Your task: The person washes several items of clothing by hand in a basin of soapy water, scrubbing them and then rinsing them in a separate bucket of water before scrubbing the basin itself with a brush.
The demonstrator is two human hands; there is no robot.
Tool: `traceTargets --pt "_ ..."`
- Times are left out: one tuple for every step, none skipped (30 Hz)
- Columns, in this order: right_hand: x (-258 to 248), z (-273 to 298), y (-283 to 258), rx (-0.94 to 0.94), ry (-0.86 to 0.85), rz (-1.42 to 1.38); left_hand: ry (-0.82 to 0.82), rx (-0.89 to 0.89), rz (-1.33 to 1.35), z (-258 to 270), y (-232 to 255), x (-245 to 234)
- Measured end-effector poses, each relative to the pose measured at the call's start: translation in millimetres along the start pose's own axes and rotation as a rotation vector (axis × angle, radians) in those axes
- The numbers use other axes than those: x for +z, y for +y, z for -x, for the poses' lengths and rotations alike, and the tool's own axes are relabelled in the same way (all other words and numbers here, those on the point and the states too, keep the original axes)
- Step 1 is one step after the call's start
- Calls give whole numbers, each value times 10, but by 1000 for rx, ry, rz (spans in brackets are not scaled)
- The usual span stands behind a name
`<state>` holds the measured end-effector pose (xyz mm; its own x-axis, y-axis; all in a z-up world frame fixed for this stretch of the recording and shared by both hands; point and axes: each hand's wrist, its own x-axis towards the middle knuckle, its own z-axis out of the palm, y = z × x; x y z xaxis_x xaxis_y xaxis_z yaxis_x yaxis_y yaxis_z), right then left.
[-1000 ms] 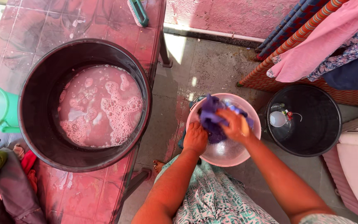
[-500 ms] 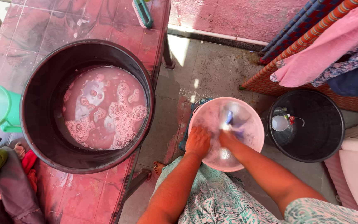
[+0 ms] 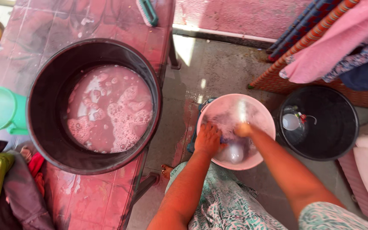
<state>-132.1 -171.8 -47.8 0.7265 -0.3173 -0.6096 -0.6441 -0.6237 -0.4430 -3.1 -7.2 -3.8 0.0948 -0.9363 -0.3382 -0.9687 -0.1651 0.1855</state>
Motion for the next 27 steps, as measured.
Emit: traceTargets --pt "-122 109 15 -27 113 -52 -10 5 -34 -22 -1 35" --pt "-263 246 19 -67 227 -103 -19 12 -68 -39 -15 62" --pt "-417 406 3 -119 334 -150 -27 19 -103 -43 -23 82" --pt "-581 575 -35 -171 435 -192 -7 31 -102 -32 -24 96" --pt "-737 761 -106 -209 495 -224 14 43 -100 -11 -38 95" --pt "-920 934 -200 -269 538 -244 35 53 -101 3 -55 72" --pt "-1099 1116 -313 -329 581 -262 59 67 -53 15 -57 41" --pt "-1284 1298 -428 -296 654 -286 82 76 -6 28 -67 6" --pt "-1456 1496 -538 -263 727 -310 106 85 41 41 -73 -31" --pt "-1591 1687 -656 -311 766 -392 151 100 126 67 -84 -67" --pt "-1709 1860 -768 -360 804 -474 196 115 212 88 -92 -104" --pt "-1819 2014 -867 -411 841 -554 242 128 299 100 -97 -141" --pt "-1916 2149 -958 -463 870 -652 272 67 442 115 -104 -180" --pt "-2006 2271 -1040 -519 894 -751 302 2 586 137 -102 -220" --pt "-2092 2398 -1109 -575 917 -849 329 -63 731 157 -96 -264" --pt "-2162 2539 -1168 -617 1026 -753 401 -25 749 188 -110 -312" --pt "-2226 2680 -1219 -619 1108 -796 472 14 765 222 -126 -359" --pt "-2295 2821 -1255 -623 1194 -838 544 56 778 242 -145 -412" --pt "-2344 2884 -1304 -664 1242 -933 558 76 754 233 -158 -465" --pt "-2386 2948 -1336 -708 1290 -1024 572 97 731 205 -161 -516" --pt "-2449 2982 -1354 -798 1298 -1078 586 118 709 192 -158 -567" --pt "-2514 3017 -1363 -890 1301 -1129 546 91 636 174 -126 -625" --pt "-2618 3040 -1360 -942 1267 -1238 506 65 563 134 -65 -700" --pt "-2658 3067 -1379 -987 1234 -1287 466 39 490 107 14 -778" --pt "-2700 3096 -1400 -1031 1199 -1337 337 -32 431 102 132 -842" --pt "-2700 3104 -1443 -1069 1171 -1324 209 -100 369 87 281 -893" --pt "-2690 3102 -1493 -1107 1142 -1312 82 -169 307 40 412 -938"
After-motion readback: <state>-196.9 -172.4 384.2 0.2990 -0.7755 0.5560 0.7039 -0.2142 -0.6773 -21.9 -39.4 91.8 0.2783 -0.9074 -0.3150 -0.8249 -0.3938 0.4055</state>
